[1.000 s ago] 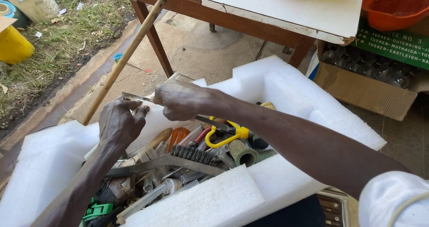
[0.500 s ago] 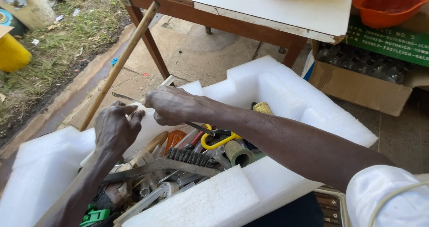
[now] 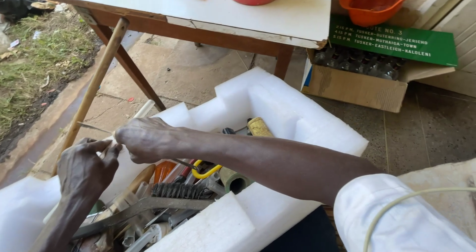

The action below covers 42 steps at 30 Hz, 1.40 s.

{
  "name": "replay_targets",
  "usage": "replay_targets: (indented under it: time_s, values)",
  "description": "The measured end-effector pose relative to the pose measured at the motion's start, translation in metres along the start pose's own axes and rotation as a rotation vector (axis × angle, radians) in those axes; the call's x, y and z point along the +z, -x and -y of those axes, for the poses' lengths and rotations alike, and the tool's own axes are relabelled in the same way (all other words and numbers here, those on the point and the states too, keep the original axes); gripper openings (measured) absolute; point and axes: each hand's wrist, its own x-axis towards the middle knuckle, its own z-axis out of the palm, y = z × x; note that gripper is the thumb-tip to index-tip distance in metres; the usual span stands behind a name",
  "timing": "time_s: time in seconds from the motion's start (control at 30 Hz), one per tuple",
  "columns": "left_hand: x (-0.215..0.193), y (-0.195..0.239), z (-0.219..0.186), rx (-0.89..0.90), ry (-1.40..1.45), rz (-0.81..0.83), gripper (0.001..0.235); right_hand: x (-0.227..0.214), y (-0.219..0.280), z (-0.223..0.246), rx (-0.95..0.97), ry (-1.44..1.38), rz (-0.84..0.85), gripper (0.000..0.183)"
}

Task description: Cutting a thin plastic tube using a manual hacksaw blade at a workbench.

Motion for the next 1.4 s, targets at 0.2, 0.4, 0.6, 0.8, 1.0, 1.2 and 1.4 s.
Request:
replay_targets:
  time_s: [0.2, 0.4, 0.6, 0.8, 1.0, 1.2, 1.4]
  values:
    - [-0.003, 0.001, 0.000, -0.093, 0.002, 0.031, 0.039, -0.036, 0.015, 0.008, 0.052, -0.018, 0.117, 0.030]
    - [-0.009, 0.003, -0.009, -0.129, 0.033, 0.011, 0.034, -0.067, 0.042, 0.000, 0.014, -0.174, 0.201, 0.017]
    - [-0.002, 0.002, -0.005, -0.057, -0.030, 0.009, 0.031, 0.021, -0.005, -0.016, -0.024, -0.009, -0.049, 0.028]
    - [-0.007, 0.004, -0.006, -0.089, 0.041, 0.013, 0.036, -0.024, 0.009, -0.003, 0.075, -0.042, 0.106, 0.039]
    - [-0.004, 0.001, -0.007, -0.067, 0.003, -0.003, 0.035, -0.054, 0.029, -0.017, -0.043, -0.058, 0.170, 0.029]
    - [0.005, -0.001, -0.001, -0.031, -0.020, -0.011, 0.036, -0.016, 0.019, -0.004, 0.051, -0.092, 0.035, 0.025]
    - [-0.008, 0.004, -0.004, 0.013, -0.075, -0.002, 0.035, -0.006, 0.018, -0.010, 0.058, -0.201, 0.035, 0.057]
